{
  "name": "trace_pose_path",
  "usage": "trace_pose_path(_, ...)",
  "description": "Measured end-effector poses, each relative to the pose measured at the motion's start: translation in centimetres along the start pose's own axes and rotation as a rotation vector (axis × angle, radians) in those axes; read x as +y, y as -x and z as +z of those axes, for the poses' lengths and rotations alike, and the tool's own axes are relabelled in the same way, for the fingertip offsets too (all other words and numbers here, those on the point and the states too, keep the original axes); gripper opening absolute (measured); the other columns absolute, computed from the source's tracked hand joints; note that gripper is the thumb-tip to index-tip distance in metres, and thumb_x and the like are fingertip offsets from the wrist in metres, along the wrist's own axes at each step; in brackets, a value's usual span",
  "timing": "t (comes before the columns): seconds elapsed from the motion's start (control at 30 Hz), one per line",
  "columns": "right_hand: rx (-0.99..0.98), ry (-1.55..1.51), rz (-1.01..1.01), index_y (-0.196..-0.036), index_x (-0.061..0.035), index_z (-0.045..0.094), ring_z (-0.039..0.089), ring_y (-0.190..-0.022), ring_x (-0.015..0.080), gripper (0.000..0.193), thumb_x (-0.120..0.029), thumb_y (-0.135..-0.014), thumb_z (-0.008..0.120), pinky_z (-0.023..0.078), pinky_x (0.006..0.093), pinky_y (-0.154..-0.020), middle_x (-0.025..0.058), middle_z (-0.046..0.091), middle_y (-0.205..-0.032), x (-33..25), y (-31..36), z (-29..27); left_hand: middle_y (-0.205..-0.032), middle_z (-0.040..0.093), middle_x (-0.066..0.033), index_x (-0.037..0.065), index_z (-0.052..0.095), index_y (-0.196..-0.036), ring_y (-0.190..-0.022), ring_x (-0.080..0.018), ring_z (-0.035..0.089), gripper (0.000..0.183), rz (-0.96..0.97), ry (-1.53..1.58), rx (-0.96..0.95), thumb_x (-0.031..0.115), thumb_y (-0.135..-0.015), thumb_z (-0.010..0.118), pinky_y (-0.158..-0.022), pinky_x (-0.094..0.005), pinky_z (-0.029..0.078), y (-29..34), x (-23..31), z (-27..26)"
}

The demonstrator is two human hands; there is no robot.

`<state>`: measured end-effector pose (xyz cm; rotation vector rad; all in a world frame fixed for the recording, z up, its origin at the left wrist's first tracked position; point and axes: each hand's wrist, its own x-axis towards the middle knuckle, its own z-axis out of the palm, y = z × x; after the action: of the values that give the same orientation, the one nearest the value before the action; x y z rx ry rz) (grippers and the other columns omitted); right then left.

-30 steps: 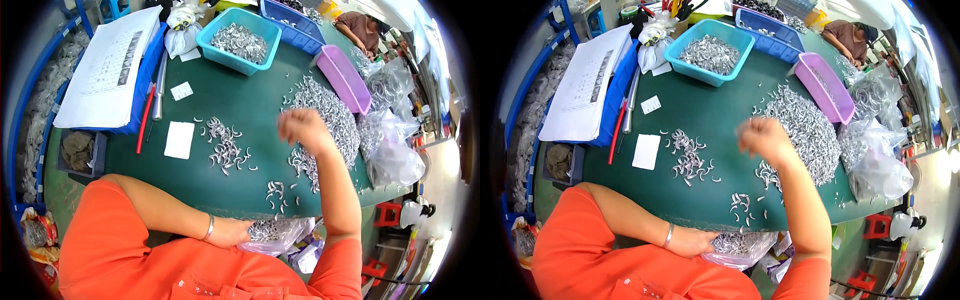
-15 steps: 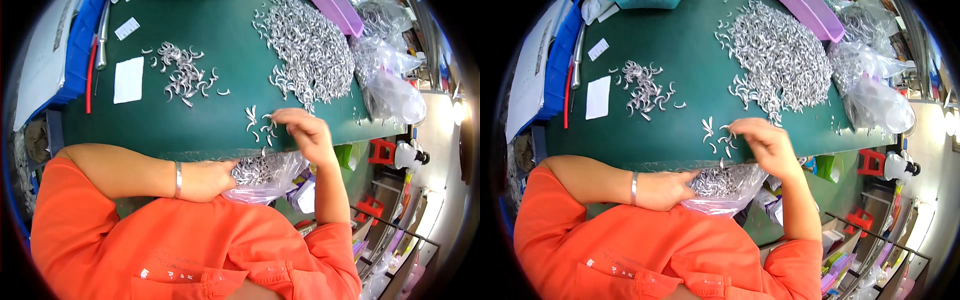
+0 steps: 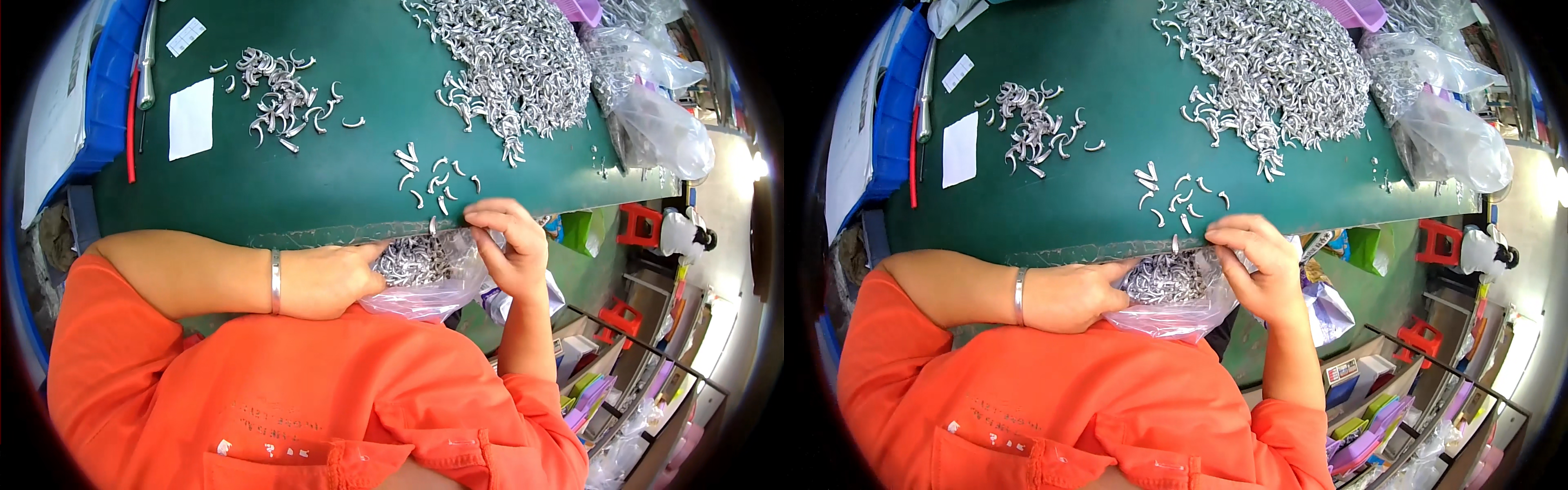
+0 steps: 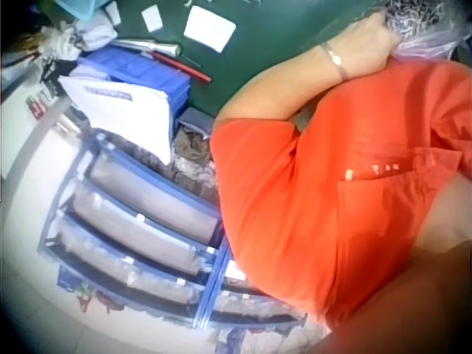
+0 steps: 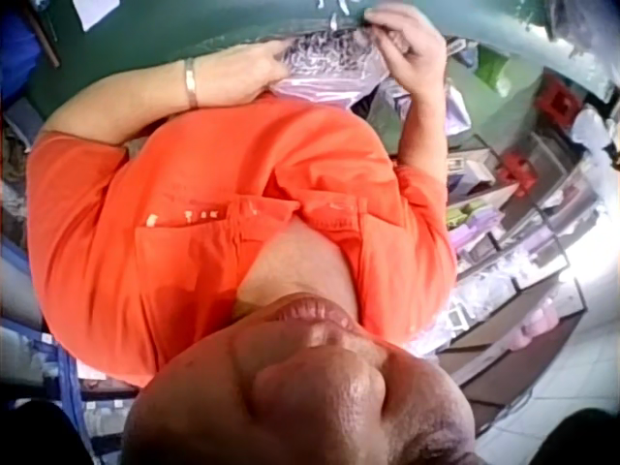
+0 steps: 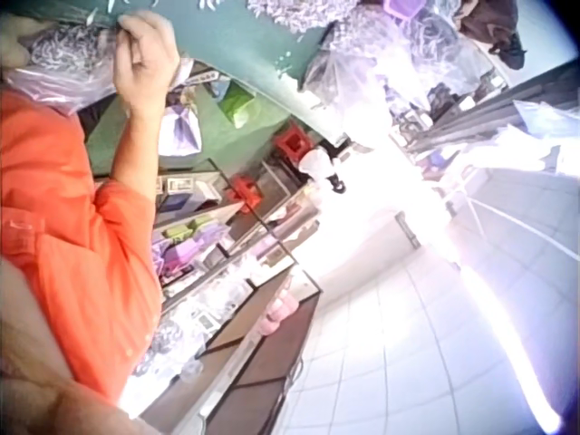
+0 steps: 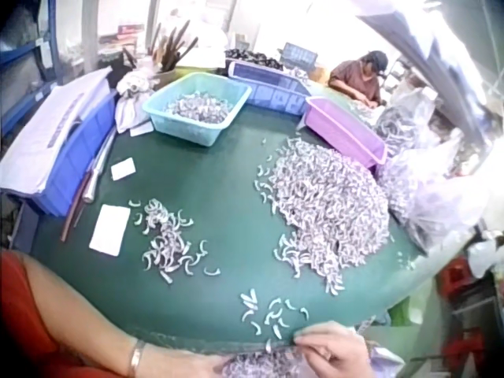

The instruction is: The person sorts small curved metal pieces by taking them from a plastic bag and placing them individually onto the table surface by hand.

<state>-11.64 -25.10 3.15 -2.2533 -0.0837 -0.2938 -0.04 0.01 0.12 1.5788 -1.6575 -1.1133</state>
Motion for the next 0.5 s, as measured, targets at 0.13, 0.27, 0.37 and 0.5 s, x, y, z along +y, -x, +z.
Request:
trace_pose_path(0.13,0.157,0.325,-0.025,-0.101,-0.0019,0.068,0.06,-0.098,0.0295,0.028,0.009,-0.076,0.063,0.048,0.0369,-0.086,0.0132,0.065,-0.107,0.4,-1.5,1.5,-0.144,0.025,-0.0404,-0.002,0.066,-0.09,-0.107,-0.0506,0.057,0.015,0.025,-0.007,0.041,0.0,-0.076,0.061,-0.089,-0.0438,0.052,0.1,0.0,-0.1)
trace_pose_path(0.27,-0.061,0.001,-0.094,-0.101,-0.0033,0.068,0.06,-0.094,0.0294,0.029,0.006,-0.073,0.068,0.048,0.0376,-0.082,0.0105,0.065,-0.103,-0.4,0.2,1.6,-0.144,0.025,-0.0407,-0.002,0.066,-0.091,-0.11,-0.0506,0.056,0.016,0.024,0.002,0.048,0.0,-0.076,0.06,-0.091,-0.0437,0.051,-0.1,0.0,0.0)
trace_pose_path(0.37,0.005,0.219,-0.15,-0.1,-0.0039,0.068,0.059,-0.091,0.0292,0.031,0.001,-0.07,0.073,0.048,0.0379,-0.08,0.0098,0.064,-0.102,-1.9,-1.6,2.6,-0.143,0.025,-0.0408,-0.001,0.067,-0.093,-0.113,-0.0507,0.054,0.017,-0.044,-0.004,-0.025,0.001,-0.077,0.061,-0.095,-0.0438,0.048,-0.1,0.4,-0.4)
trace_pose_path(0.5,-0.137,0.14,-0.203,-0.098,-0.0013,0.066,0.059,-0.088,0.0308,0.031,0.0,-0.068,0.074,0.048,0.0392,-0.078,0.0106,0.063,-0.099,-1.2,-0.4,2.7,-0.133,0.036,-0.0383,0.001,0.067,-0.101,-0.108,-0.0488,0.056,0.024,0.013,-0.015,0.018,0.003,-0.079,0.058,-0.094,-0.0455,0.047,0.1,-0.1,0.0)
